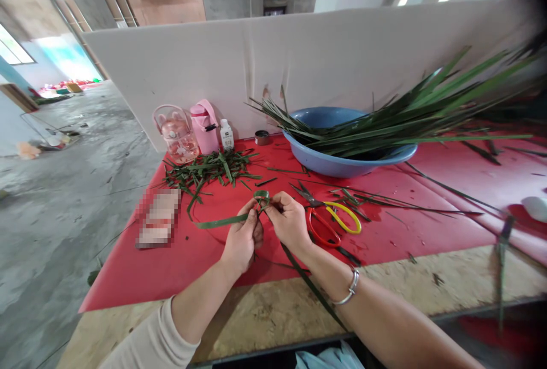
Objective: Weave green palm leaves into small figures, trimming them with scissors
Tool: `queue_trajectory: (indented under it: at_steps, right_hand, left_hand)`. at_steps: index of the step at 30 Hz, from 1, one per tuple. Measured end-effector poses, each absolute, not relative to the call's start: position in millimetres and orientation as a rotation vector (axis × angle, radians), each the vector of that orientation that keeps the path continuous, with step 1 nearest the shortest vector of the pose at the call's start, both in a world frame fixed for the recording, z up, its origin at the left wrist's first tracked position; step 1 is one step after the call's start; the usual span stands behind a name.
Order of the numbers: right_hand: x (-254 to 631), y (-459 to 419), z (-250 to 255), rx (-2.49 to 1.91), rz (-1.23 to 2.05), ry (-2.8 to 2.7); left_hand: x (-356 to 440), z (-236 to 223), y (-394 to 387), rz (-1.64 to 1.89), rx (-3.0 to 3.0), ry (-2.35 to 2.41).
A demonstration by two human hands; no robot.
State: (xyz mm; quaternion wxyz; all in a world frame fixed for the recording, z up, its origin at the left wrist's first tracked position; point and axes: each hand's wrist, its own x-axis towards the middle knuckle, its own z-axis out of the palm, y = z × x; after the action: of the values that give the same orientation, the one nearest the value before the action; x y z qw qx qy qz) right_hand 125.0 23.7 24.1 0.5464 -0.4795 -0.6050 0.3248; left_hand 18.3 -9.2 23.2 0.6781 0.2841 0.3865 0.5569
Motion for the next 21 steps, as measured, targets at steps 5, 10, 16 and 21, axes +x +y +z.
queue_trajectory:
  at_steps: [5, 10, 16, 21]
  right_hand:
    - [126, 21, 23, -1.084, 0.540, -1.589]
    - [129, 23, 22, -0.985, 0.411, -1.771]
    - [135, 29, 24, -0.858, 0.551, -2.015]
    - [139, 33, 27, -1.030, 0.883, -1.983]
  left_hand:
    - [18, 31, -7, 1.316, 0.596, 0.860]
    - [14, 38, -5, 1.313, 0.595, 0.830]
    - [5, 39, 2, 1.378, 0.616, 0.875]
    - [-2, 35, 10, 1.447, 0.699, 0.888]
